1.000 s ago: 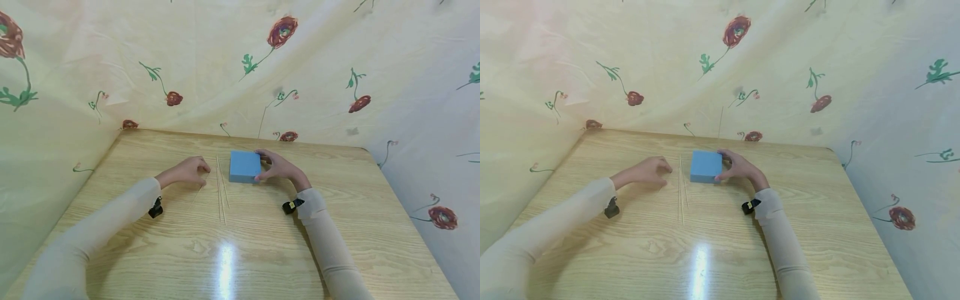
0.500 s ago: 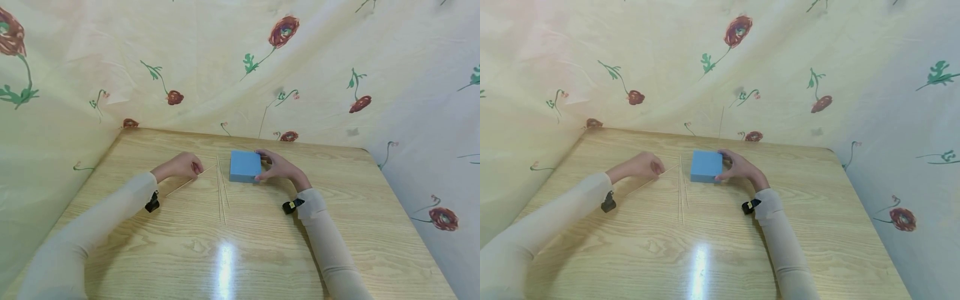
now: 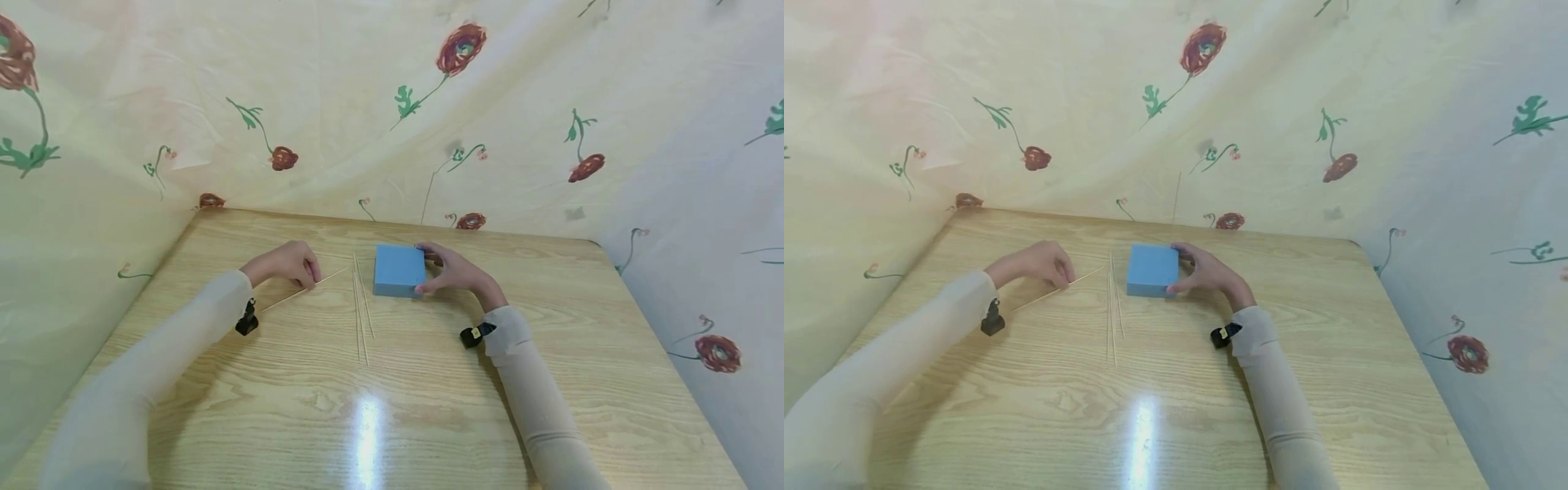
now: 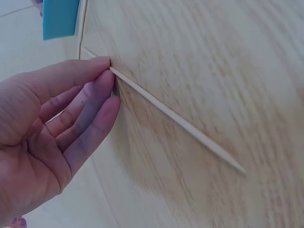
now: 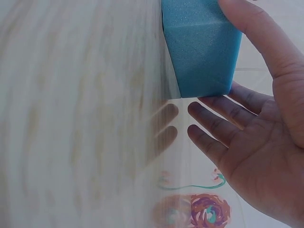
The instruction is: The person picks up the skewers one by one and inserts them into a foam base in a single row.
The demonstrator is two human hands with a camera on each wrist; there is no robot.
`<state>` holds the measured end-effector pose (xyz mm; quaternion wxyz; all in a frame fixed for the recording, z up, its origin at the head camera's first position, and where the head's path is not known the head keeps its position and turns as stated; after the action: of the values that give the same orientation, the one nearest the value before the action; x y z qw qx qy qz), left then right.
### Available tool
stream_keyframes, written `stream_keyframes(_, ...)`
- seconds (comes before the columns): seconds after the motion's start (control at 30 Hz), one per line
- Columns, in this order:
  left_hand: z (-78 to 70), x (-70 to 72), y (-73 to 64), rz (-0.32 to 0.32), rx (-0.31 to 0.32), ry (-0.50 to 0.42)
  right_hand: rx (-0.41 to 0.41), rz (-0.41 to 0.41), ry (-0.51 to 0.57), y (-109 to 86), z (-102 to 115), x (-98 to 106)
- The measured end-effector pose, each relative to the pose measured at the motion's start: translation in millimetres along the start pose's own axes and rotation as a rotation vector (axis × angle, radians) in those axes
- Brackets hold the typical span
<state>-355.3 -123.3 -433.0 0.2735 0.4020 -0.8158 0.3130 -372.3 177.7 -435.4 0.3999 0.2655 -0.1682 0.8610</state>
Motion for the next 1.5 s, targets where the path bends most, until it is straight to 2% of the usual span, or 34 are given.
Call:
stream_keyframes(0.23,7.1,-1.9,4.7,0.039,0.031,-0.007,-0.013,-0.003,0.001,2.7,-1,0)
stream_keyframes(0.83,5.5,1.2,-0.9,0.058,-0.017,-0.025,-0.011,-0.002,-0.011,2.7,-1,3)
stream_keyframes(1.13,10.1,0.6,-3.6,0.093,0.017,-0.149,-0.010,0.000,0.007,2.6,0,3)
stream_keyframes(1.37,1.0,8.3,-5.1,0.054,-0.034,-0.175,-0.017,-0.003,-0.009,2.1,1,4)
stream_keyframes(1.5,-2.6,10.1,-3.4,0.037,-0.041,-0.190,-0.024,0.003,-0.029,1.8,3,4)
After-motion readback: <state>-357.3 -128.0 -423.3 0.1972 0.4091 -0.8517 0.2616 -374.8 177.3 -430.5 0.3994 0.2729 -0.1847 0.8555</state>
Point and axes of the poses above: each hand's wrist, its own y-axis towards the middle knuckle, its own x-axis out of the back of the hand, z = x × y, the point moved 8 cm from there along y, towards the middle knuckle, and after that the axes turned 2 degrees about x, right-handed, at the moved point
